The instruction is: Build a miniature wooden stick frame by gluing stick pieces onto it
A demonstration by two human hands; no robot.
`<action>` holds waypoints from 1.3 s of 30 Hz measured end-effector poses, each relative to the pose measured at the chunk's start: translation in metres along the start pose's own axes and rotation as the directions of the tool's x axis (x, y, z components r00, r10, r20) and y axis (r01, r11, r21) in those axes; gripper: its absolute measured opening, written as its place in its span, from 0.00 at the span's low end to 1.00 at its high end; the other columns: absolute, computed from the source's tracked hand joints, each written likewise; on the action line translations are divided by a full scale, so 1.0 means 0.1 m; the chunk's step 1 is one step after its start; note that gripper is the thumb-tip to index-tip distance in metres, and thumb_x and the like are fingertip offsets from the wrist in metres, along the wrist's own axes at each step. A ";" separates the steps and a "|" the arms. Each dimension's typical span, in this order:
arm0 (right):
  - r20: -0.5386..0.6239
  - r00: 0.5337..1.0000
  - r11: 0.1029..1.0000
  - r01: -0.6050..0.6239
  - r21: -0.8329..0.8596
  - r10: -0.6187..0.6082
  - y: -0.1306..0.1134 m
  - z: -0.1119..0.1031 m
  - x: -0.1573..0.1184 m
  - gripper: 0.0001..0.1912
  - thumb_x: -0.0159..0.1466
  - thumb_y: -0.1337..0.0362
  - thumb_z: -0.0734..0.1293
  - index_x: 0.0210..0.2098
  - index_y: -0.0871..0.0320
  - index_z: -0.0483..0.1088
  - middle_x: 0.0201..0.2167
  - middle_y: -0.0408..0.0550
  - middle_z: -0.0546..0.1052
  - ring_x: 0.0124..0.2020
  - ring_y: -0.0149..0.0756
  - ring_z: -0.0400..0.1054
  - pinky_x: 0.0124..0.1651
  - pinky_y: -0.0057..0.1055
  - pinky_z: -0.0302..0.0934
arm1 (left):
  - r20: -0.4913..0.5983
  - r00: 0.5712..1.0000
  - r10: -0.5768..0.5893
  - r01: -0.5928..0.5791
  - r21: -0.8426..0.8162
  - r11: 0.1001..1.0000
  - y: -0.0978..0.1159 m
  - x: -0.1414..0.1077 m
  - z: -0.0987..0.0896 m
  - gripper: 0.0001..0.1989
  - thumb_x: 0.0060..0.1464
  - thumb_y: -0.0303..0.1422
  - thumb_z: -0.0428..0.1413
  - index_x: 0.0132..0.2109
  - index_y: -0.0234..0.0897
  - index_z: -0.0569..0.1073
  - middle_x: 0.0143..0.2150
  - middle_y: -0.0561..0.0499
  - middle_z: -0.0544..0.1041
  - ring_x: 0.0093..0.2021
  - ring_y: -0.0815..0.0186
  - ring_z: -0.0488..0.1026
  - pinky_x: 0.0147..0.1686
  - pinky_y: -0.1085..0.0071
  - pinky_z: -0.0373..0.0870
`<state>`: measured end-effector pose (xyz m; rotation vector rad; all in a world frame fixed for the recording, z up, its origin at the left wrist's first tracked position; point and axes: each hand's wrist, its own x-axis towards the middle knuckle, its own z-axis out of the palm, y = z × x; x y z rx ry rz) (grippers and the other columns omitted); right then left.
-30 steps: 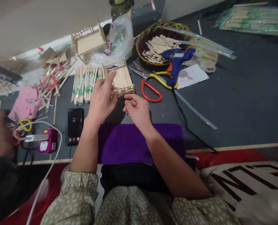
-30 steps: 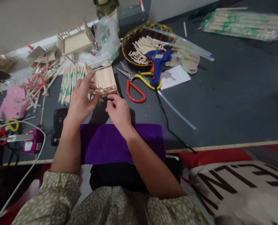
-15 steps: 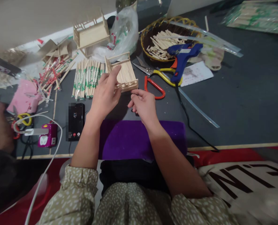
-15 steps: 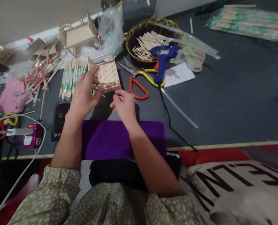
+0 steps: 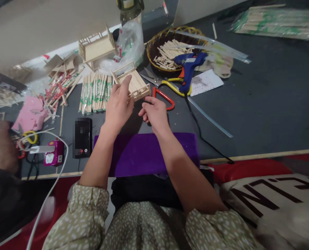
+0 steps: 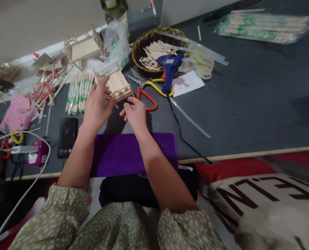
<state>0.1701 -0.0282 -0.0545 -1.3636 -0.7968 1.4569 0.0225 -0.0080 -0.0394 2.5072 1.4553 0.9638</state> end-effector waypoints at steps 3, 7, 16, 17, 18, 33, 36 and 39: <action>-0.022 0.995 0.995 0.095 -0.031 -0.096 0.05 -0.01 0.00 0.06 0.64 0.73 0.62 0.38 0.60 0.70 0.12 0.32 0.67 0.11 0.22 0.57 0.15 0.19 0.49 | -0.019 1.000 0.002 -0.001 0.016 1.000 0.00 0.00 0.01 0.28 0.65 0.28 0.51 0.70 0.45 0.58 0.54 0.44 0.79 0.49 0.57 0.71 0.52 0.58 0.70; 0.025 0.967 0.967 0.253 -0.022 -0.253 0.11 0.01 -0.02 0.07 0.65 0.71 0.62 0.37 0.58 0.72 0.13 0.32 0.68 0.13 0.22 0.59 0.17 0.19 0.50 | -0.086 0.996 0.040 -0.033 0.075 0.997 -0.01 0.00 0.04 0.30 0.63 0.27 0.53 0.70 0.45 0.59 0.52 0.45 0.79 0.50 0.57 0.71 0.48 0.60 0.71; 0.105 0.965 0.969 0.245 -0.015 -0.242 0.15 0.07 -0.05 0.16 0.65 0.65 0.63 0.50 0.59 0.75 0.15 0.34 0.69 0.15 0.24 0.59 0.19 0.21 0.54 | -0.083 0.996 0.033 -0.031 0.031 0.999 -0.05 -0.01 0.06 0.30 0.63 0.28 0.53 0.70 0.44 0.58 0.51 0.45 0.80 0.52 0.56 0.69 0.53 0.58 0.69; 0.111 0.965 0.970 0.241 -0.010 -0.238 0.15 0.07 -0.05 0.16 0.65 0.65 0.63 0.51 0.59 0.75 0.15 0.34 0.70 0.15 0.24 0.59 0.19 0.21 0.54 | -0.084 0.996 0.034 -0.032 0.023 0.999 -0.05 -0.01 0.06 0.29 0.64 0.28 0.53 0.70 0.44 0.58 0.52 0.45 0.80 0.52 0.56 0.69 0.54 0.58 0.69; 0.114 0.965 0.971 0.238 -0.006 -0.236 0.15 0.07 -0.06 0.16 0.65 0.66 0.63 0.51 0.59 0.75 0.15 0.34 0.70 0.14 0.24 0.58 0.19 0.21 0.55 | -0.084 0.996 0.035 -0.034 0.018 0.999 -0.06 -0.01 0.06 0.29 0.64 0.29 0.52 0.70 0.44 0.58 0.52 0.45 0.80 0.52 0.56 0.69 0.54 0.57 0.69; 0.107 0.934 0.940 0.340 0.019 -0.340 0.12 0.05 -0.11 0.16 0.65 0.64 0.63 0.50 0.57 0.76 0.16 0.34 0.70 0.15 0.24 0.58 0.21 0.22 0.56 | -0.044 0.999 0.027 -0.027 -0.002 1.000 -0.05 0.00 0.00 0.29 0.65 0.31 0.52 0.71 0.44 0.57 0.49 0.44 0.79 0.56 0.55 0.68 0.55 0.56 0.68; 0.137 0.939 0.947 0.320 -0.010 -0.316 0.14 0.05 -0.11 0.18 0.66 0.62 0.64 0.54 0.55 0.75 0.17 0.35 0.71 0.15 0.24 0.58 0.22 0.23 0.57 | -0.037 0.999 0.033 -0.033 -0.012 0.999 -0.06 0.00 0.01 0.31 0.64 0.28 0.53 0.71 0.43 0.56 0.48 0.44 0.79 0.56 0.54 0.68 0.56 0.55 0.67; 0.134 0.949 0.955 0.294 -0.035 -0.287 0.15 0.06 -0.10 0.19 0.66 0.62 0.64 0.55 0.54 0.75 0.17 0.35 0.71 0.16 0.25 0.59 0.21 0.23 0.58 | -0.040 0.998 0.039 -0.039 -0.005 0.999 -0.06 0.00 0.00 0.33 0.62 0.26 0.53 0.72 0.44 0.55 0.46 0.45 0.78 0.55 0.55 0.68 0.57 0.55 0.67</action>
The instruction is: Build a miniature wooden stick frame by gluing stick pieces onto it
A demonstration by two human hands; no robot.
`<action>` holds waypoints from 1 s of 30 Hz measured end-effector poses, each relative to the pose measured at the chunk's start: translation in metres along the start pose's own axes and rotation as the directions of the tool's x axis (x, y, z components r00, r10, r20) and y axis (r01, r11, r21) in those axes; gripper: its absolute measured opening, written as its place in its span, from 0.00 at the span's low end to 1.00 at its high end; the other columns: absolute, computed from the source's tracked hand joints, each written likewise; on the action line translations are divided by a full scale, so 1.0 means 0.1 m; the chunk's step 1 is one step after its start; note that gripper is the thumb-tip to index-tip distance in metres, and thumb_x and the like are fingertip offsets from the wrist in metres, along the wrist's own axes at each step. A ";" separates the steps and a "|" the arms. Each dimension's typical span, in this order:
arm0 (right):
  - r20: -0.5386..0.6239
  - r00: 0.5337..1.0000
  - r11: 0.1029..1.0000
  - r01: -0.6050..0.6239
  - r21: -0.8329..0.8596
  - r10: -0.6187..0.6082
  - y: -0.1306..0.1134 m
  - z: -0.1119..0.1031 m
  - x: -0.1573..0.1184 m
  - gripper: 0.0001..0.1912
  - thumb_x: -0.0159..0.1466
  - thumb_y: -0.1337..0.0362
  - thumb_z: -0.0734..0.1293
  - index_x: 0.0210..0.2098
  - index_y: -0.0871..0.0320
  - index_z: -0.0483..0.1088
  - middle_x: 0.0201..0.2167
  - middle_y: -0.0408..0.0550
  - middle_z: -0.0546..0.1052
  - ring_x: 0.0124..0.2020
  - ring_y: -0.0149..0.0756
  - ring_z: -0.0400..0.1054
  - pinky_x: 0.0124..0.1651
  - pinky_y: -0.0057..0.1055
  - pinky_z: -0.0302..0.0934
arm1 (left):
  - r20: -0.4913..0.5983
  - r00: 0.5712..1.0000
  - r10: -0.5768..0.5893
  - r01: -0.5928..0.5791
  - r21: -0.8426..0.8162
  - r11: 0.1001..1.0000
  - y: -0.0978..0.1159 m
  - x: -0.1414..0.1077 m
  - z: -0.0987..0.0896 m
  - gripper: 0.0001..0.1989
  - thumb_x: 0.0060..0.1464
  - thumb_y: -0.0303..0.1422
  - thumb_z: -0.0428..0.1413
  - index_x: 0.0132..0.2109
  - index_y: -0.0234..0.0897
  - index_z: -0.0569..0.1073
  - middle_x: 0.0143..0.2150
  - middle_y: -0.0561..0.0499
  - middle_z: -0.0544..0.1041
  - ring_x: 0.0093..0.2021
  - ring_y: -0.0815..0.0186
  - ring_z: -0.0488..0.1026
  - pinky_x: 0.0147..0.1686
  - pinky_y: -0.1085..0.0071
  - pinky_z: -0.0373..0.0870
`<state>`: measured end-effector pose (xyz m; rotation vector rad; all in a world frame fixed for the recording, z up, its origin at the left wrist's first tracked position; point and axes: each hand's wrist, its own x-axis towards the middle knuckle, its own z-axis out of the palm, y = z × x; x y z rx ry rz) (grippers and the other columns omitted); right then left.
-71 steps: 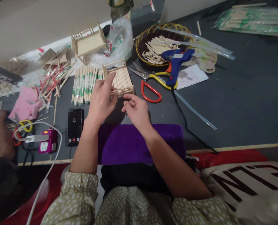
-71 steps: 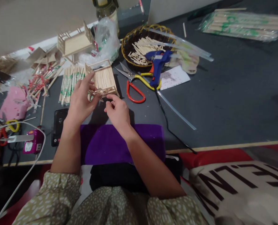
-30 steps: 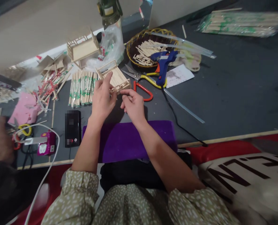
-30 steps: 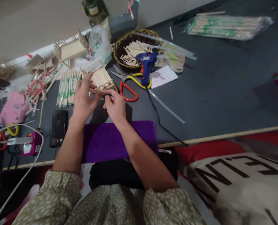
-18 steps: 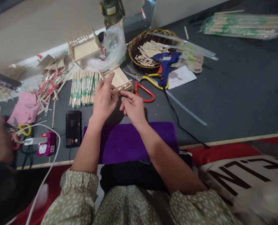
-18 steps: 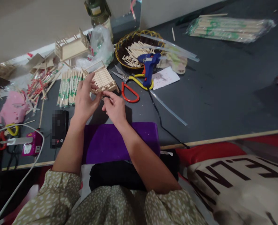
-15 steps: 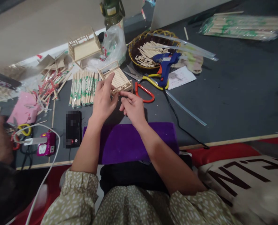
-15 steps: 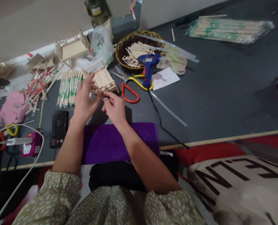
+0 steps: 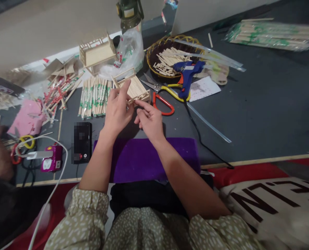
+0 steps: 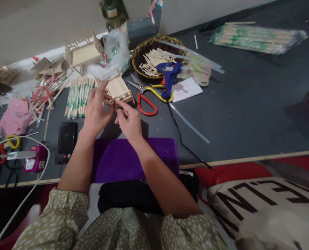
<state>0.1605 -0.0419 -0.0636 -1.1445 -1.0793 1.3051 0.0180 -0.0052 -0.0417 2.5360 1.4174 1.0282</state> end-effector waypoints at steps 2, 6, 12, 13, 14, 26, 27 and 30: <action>-0.002 1.000 1.000 -0.004 0.000 0.004 -0.01 0.00 0.00 0.19 0.66 0.63 0.64 0.55 0.54 0.75 0.17 0.35 0.70 0.16 0.25 0.59 0.21 0.23 0.58 | -0.008 1.000 0.004 -0.004 0.016 1.000 0.01 0.00 0.00 0.33 0.62 0.26 0.53 0.71 0.44 0.55 0.46 0.45 0.79 0.54 0.55 0.69 0.56 0.55 0.68; -0.009 1.000 1.000 -0.003 -0.003 0.003 -0.03 0.00 -0.01 0.19 0.66 0.62 0.64 0.54 0.55 0.76 0.17 0.35 0.70 0.16 0.25 0.58 0.21 0.23 0.57 | -0.026 1.000 0.001 0.000 0.029 1.000 0.01 -0.01 0.00 0.33 0.62 0.27 0.53 0.71 0.45 0.55 0.46 0.45 0.79 0.53 0.55 0.69 0.53 0.57 0.70; -0.014 1.000 1.000 -0.020 0.006 0.020 -0.03 0.00 0.00 0.18 0.66 0.62 0.64 0.53 0.55 0.76 0.17 0.35 0.70 0.15 0.24 0.57 0.20 0.22 0.56 | -0.036 0.999 -0.006 0.007 0.020 1.000 0.02 -0.02 0.00 0.30 0.65 0.30 0.52 0.71 0.45 0.55 0.49 0.44 0.79 0.52 0.56 0.69 0.54 0.57 0.69; -0.015 1.000 1.000 -0.024 0.008 0.024 -0.03 0.00 0.00 0.18 0.66 0.62 0.64 0.53 0.56 0.76 0.17 0.35 0.70 0.15 0.24 0.57 0.20 0.22 0.56 | -0.034 0.999 -0.007 0.007 0.018 1.000 0.02 -0.02 0.00 0.30 0.64 0.30 0.52 0.71 0.45 0.55 0.48 0.44 0.79 0.52 0.56 0.69 0.54 0.57 0.69; -0.014 1.000 1.000 -0.027 0.013 0.027 -0.03 0.00 0.00 0.18 0.66 0.62 0.64 0.53 0.56 0.76 0.17 0.35 0.70 0.15 0.23 0.57 0.20 0.22 0.56 | -0.034 0.999 -0.007 0.008 0.016 1.000 0.02 -0.02 -0.01 0.31 0.64 0.30 0.52 0.71 0.44 0.55 0.47 0.44 0.79 0.52 0.55 0.69 0.54 0.57 0.69; -0.074 0.991 0.993 -0.110 0.042 0.113 -0.01 0.00 0.03 0.14 0.65 0.62 0.65 0.46 0.61 0.76 0.16 0.35 0.71 0.14 0.22 0.57 0.18 0.21 0.53 | -0.020 1.000 -0.012 0.013 0.020 1.000 0.01 0.01 -0.02 0.31 0.65 0.32 0.53 0.71 0.48 0.55 0.53 0.44 0.79 0.51 0.56 0.70 0.53 0.56 0.70; -0.072 0.990 0.992 -0.115 0.050 0.118 -0.01 0.00 0.03 0.13 0.65 0.62 0.65 0.46 0.60 0.76 0.16 0.35 0.71 0.13 0.22 0.57 0.18 0.21 0.53 | -0.023 1.000 -0.009 0.010 0.023 1.000 0.01 0.01 -0.01 0.31 0.65 0.32 0.53 0.71 0.48 0.55 0.53 0.44 0.79 0.51 0.56 0.70 0.53 0.56 0.70; -0.056 0.991 0.992 -0.114 0.055 0.117 0.00 0.01 0.04 0.13 0.66 0.62 0.65 0.47 0.59 0.76 0.16 0.35 0.70 0.13 0.22 0.57 0.18 0.21 0.53 | -0.027 1.000 -0.008 0.009 0.029 1.000 0.01 0.01 -0.01 0.32 0.64 0.31 0.54 0.72 0.48 0.55 0.53 0.44 0.79 0.51 0.56 0.70 0.53 0.56 0.70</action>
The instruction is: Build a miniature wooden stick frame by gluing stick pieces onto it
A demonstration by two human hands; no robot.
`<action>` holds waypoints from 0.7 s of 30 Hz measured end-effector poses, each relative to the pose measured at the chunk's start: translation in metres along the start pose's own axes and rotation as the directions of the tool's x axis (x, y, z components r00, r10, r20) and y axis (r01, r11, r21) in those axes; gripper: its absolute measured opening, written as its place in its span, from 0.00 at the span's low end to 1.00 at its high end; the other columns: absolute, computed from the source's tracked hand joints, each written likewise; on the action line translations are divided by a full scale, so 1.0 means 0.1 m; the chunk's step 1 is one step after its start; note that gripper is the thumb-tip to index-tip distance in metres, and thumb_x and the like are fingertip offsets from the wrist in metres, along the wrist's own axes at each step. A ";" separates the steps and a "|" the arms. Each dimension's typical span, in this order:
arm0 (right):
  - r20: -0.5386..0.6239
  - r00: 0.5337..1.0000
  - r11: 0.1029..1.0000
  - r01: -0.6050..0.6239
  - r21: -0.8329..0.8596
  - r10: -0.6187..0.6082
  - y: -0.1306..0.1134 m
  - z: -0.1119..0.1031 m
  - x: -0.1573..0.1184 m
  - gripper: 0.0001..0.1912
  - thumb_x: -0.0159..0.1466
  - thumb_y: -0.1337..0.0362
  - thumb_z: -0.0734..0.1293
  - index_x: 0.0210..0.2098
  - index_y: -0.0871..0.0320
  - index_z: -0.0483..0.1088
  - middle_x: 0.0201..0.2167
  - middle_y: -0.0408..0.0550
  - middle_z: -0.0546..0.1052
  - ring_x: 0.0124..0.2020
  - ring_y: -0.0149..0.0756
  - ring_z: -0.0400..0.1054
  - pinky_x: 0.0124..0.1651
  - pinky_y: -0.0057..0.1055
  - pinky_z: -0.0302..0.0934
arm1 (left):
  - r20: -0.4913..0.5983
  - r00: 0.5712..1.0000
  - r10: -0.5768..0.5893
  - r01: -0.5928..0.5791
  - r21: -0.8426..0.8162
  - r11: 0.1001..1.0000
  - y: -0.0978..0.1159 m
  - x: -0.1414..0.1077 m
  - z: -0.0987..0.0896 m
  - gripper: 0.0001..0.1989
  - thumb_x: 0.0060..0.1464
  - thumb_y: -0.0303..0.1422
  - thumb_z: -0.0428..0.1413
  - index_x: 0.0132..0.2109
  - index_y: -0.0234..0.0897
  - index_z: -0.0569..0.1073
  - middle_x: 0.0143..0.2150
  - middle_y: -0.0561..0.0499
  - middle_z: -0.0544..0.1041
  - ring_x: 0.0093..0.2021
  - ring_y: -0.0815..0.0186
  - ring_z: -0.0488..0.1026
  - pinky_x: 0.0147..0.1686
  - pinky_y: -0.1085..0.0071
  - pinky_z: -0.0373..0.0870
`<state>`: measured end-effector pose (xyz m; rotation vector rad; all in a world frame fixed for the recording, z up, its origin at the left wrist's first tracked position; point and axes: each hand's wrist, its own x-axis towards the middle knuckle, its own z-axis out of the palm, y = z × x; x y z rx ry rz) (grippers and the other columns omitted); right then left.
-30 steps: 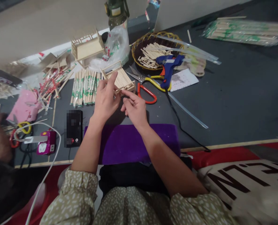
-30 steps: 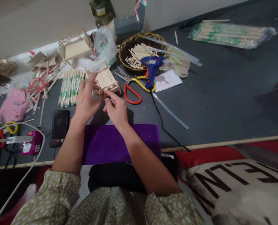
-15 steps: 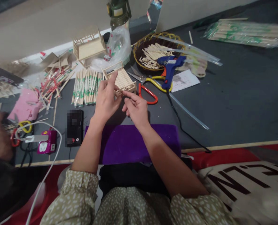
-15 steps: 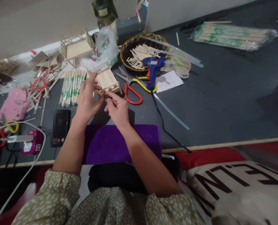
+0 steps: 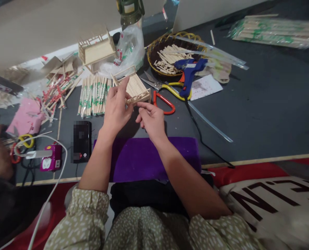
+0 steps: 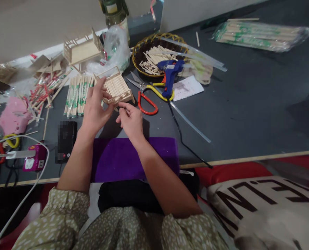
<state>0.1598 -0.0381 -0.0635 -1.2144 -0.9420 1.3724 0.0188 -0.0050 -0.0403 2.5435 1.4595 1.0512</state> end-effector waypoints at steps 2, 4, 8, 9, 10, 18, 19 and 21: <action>0.005 1.000 1.000 0.013 -0.002 -0.013 -0.01 0.00 -0.01 0.13 0.66 0.63 0.64 0.47 0.59 0.76 0.16 0.34 0.70 0.14 0.22 0.57 0.19 0.21 0.53 | 0.002 1.000 -0.003 0.003 0.000 1.000 0.01 0.00 0.00 0.32 0.64 0.30 0.54 0.72 0.48 0.55 0.54 0.44 0.78 0.51 0.56 0.70 0.53 0.56 0.70; 0.011 0.999 0.999 0.040 -0.003 -0.040 -0.03 0.00 -0.03 0.14 0.66 0.64 0.63 0.49 0.58 0.75 0.16 0.34 0.70 0.14 0.23 0.57 0.19 0.21 0.54 | 0.005 1.000 -0.009 0.009 -0.005 1.000 0.01 0.00 -0.01 0.32 0.64 0.30 0.54 0.71 0.48 0.55 0.55 0.44 0.78 0.51 0.56 0.70 0.53 0.56 0.70; 0.055 0.994 0.995 0.094 -0.031 -0.093 -0.04 0.00 -0.06 0.18 0.66 0.63 0.64 0.54 0.54 0.75 0.17 0.34 0.70 0.16 0.24 0.59 0.20 0.22 0.57 | 0.013 1.000 -0.015 0.015 -0.016 1.000 0.02 0.00 -0.02 0.31 0.64 0.30 0.53 0.71 0.48 0.56 0.55 0.45 0.78 0.52 0.56 0.69 0.54 0.56 0.70; 0.069 0.993 0.994 0.101 -0.040 -0.098 -0.04 0.00 -0.07 0.19 0.66 0.63 0.63 0.55 0.53 0.75 0.17 0.35 0.70 0.16 0.25 0.59 0.21 0.22 0.58 | 0.015 1.000 -0.016 0.016 -0.018 1.000 0.02 0.00 -0.02 0.31 0.64 0.30 0.53 0.71 0.48 0.55 0.55 0.45 0.78 0.52 0.56 0.69 0.54 0.56 0.70; 0.081 0.992 0.993 0.104 -0.047 -0.100 -0.04 0.00 -0.07 0.20 0.66 0.63 0.63 0.56 0.53 0.74 0.18 0.35 0.71 0.16 0.25 0.60 0.21 0.23 0.59 | 0.017 1.000 -0.018 0.019 -0.021 1.000 0.01 0.00 -0.02 0.31 0.64 0.30 0.53 0.71 0.48 0.55 0.55 0.45 0.78 0.53 0.56 0.69 0.55 0.56 0.70; 0.096 0.986 0.989 0.139 -0.047 -0.134 0.03 0.00 -0.05 0.21 0.66 0.61 0.64 0.57 0.53 0.75 0.18 0.36 0.72 0.16 0.25 0.59 0.21 0.24 0.59 | 0.012 1.000 -0.017 0.018 -0.062 0.998 -0.01 -0.02 -0.01 0.33 0.64 0.29 0.53 0.72 0.48 0.54 0.53 0.45 0.78 0.54 0.56 0.69 0.55 0.56 0.69; 0.096 0.985 0.988 0.149 -0.038 -0.145 0.04 0.00 -0.04 0.21 0.66 0.61 0.64 0.57 0.53 0.75 0.18 0.35 0.72 0.15 0.25 0.58 0.20 0.24 0.59 | 0.004 1.000 -0.008 0.009 -0.068 0.998 -0.02 -0.03 0.00 0.34 0.64 0.29 0.54 0.72 0.48 0.53 0.53 0.45 0.78 0.54 0.56 0.69 0.55 0.56 0.70; 0.093 0.982 0.986 0.168 -0.020 -0.165 0.08 0.00 -0.03 0.21 0.66 0.59 0.65 0.57 0.53 0.75 0.17 0.35 0.72 0.15 0.25 0.57 0.19 0.24 0.58 | -0.008 1.000 0.004 -0.005 -0.081 0.997 -0.03 -0.03 0.00 0.34 0.64 0.29 0.55 0.72 0.48 0.53 0.52 0.46 0.78 0.54 0.56 0.69 0.55 0.57 0.70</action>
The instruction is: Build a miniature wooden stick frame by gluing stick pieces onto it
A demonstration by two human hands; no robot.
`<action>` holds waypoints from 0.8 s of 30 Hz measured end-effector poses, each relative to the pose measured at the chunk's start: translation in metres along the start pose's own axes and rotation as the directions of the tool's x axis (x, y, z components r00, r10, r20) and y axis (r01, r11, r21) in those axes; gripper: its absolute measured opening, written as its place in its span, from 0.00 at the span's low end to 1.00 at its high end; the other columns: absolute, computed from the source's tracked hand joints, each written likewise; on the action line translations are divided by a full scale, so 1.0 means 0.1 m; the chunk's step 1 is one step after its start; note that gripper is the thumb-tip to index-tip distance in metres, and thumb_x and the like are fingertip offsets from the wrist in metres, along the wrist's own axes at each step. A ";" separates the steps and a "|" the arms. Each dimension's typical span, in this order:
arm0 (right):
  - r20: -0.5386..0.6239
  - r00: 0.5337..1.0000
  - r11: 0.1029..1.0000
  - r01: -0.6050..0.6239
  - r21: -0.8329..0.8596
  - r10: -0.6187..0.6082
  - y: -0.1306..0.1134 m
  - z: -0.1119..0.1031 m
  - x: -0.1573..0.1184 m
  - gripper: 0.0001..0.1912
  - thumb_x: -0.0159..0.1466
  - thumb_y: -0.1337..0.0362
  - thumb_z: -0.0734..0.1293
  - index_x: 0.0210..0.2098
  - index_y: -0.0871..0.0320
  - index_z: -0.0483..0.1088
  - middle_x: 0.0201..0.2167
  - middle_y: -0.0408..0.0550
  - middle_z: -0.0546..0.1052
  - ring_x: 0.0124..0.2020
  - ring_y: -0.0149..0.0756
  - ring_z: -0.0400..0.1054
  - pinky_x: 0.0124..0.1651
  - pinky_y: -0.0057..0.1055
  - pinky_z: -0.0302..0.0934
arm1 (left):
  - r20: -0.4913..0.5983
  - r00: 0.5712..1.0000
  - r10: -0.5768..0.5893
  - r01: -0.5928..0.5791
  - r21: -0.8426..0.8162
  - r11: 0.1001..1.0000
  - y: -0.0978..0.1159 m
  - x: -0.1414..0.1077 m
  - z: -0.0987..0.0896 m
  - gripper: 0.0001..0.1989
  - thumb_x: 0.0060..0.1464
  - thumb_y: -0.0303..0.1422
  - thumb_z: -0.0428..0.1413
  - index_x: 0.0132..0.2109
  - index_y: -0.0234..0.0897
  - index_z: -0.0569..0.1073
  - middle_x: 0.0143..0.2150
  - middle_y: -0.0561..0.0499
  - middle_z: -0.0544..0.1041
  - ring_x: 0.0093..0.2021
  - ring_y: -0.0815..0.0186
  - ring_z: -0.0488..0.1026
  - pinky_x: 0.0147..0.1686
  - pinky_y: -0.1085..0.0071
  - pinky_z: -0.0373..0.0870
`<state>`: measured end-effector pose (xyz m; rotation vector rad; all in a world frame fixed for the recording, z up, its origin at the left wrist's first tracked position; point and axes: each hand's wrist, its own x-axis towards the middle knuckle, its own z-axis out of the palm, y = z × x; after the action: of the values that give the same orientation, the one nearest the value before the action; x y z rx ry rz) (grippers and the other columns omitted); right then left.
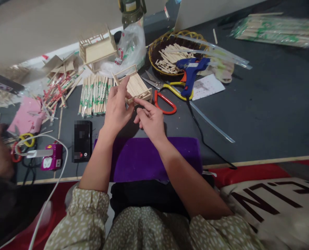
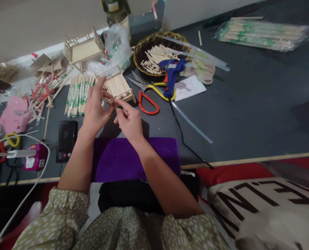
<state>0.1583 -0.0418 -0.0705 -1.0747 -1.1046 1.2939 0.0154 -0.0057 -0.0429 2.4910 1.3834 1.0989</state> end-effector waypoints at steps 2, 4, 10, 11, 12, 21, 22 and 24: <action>-0.006 1.000 1.000 0.016 0.013 -0.016 0.02 0.00 0.01 0.20 0.66 0.59 0.65 0.56 0.54 0.75 0.17 0.35 0.72 0.14 0.25 0.57 0.19 0.25 0.57 | 0.000 1.000 0.003 -0.003 -0.013 1.000 -0.01 0.00 0.00 0.35 0.64 0.30 0.55 0.73 0.48 0.52 0.51 0.46 0.78 0.54 0.56 0.69 0.55 0.57 0.70; -0.003 1.000 0.999 0.025 0.019 -0.025 0.04 0.00 0.01 0.20 0.66 0.59 0.65 0.56 0.54 0.75 0.17 0.35 0.72 0.14 0.25 0.57 0.19 0.25 0.57 | 0.012 1.000 -0.001 0.001 -0.031 1.000 -0.03 -0.01 0.00 0.35 0.64 0.30 0.55 0.73 0.48 0.51 0.51 0.45 0.78 0.55 0.56 0.69 0.56 0.56 0.69; 0.001 0.998 0.997 0.056 0.046 -0.056 0.07 0.00 0.02 0.19 0.66 0.58 0.66 0.55 0.52 0.76 0.17 0.35 0.71 0.15 0.25 0.58 0.18 0.24 0.56 | 0.034 0.999 -0.010 0.012 -0.051 0.999 -0.05 -0.02 0.00 0.34 0.66 0.31 0.53 0.73 0.48 0.49 0.52 0.44 0.78 0.58 0.53 0.68 0.59 0.52 0.67; -0.001 0.998 0.997 0.058 0.053 -0.058 0.07 0.00 0.02 0.19 0.66 0.59 0.65 0.55 0.52 0.76 0.17 0.35 0.71 0.15 0.25 0.58 0.17 0.24 0.56 | 0.035 0.999 -0.011 0.012 -0.049 0.999 -0.05 -0.02 0.00 0.34 0.66 0.31 0.53 0.73 0.48 0.49 0.52 0.44 0.77 0.59 0.53 0.68 0.59 0.51 0.67; -0.002 0.998 0.996 0.059 0.059 -0.059 0.08 0.00 0.03 0.19 0.66 0.59 0.65 0.55 0.52 0.76 0.17 0.35 0.72 0.15 0.24 0.57 0.17 0.24 0.56 | 0.037 0.999 -0.013 0.015 -0.049 0.999 -0.05 -0.02 0.00 0.34 0.66 0.32 0.53 0.73 0.48 0.49 0.53 0.44 0.77 0.59 0.53 0.67 0.60 0.51 0.67; -0.003 0.997 0.995 0.071 0.068 -0.071 0.08 -0.01 0.03 0.19 0.65 0.59 0.66 0.54 0.53 0.76 0.17 0.35 0.72 0.14 0.24 0.56 0.16 0.23 0.55 | 0.039 0.999 -0.010 0.011 -0.026 1.000 -0.02 -0.01 -0.01 0.31 0.68 0.34 0.51 0.73 0.47 0.49 0.53 0.43 0.76 0.59 0.53 0.67 0.59 0.51 0.67; -0.004 0.997 0.995 0.072 0.069 -0.072 0.08 -0.01 0.03 0.19 0.65 0.59 0.66 0.54 0.53 0.76 0.17 0.34 0.72 0.14 0.23 0.56 0.16 0.23 0.54 | 0.038 0.999 -0.009 0.010 -0.026 1.000 -0.01 -0.01 -0.01 0.31 0.68 0.34 0.51 0.73 0.47 0.49 0.54 0.43 0.76 0.59 0.53 0.68 0.60 0.51 0.66; -0.008 0.998 0.995 0.070 0.069 -0.070 0.08 -0.01 0.03 0.18 0.65 0.60 0.66 0.54 0.53 0.76 0.17 0.34 0.72 0.14 0.23 0.56 0.16 0.22 0.54 | 0.039 0.999 -0.009 0.010 -0.030 1.000 -0.02 -0.02 -0.01 0.31 0.68 0.34 0.51 0.73 0.47 0.49 0.54 0.43 0.76 0.58 0.54 0.68 0.60 0.51 0.66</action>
<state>0.1576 -0.0390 -0.0782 -0.9795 -1.0763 1.2641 0.0130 -0.0063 -0.0438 2.4692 1.3568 1.0556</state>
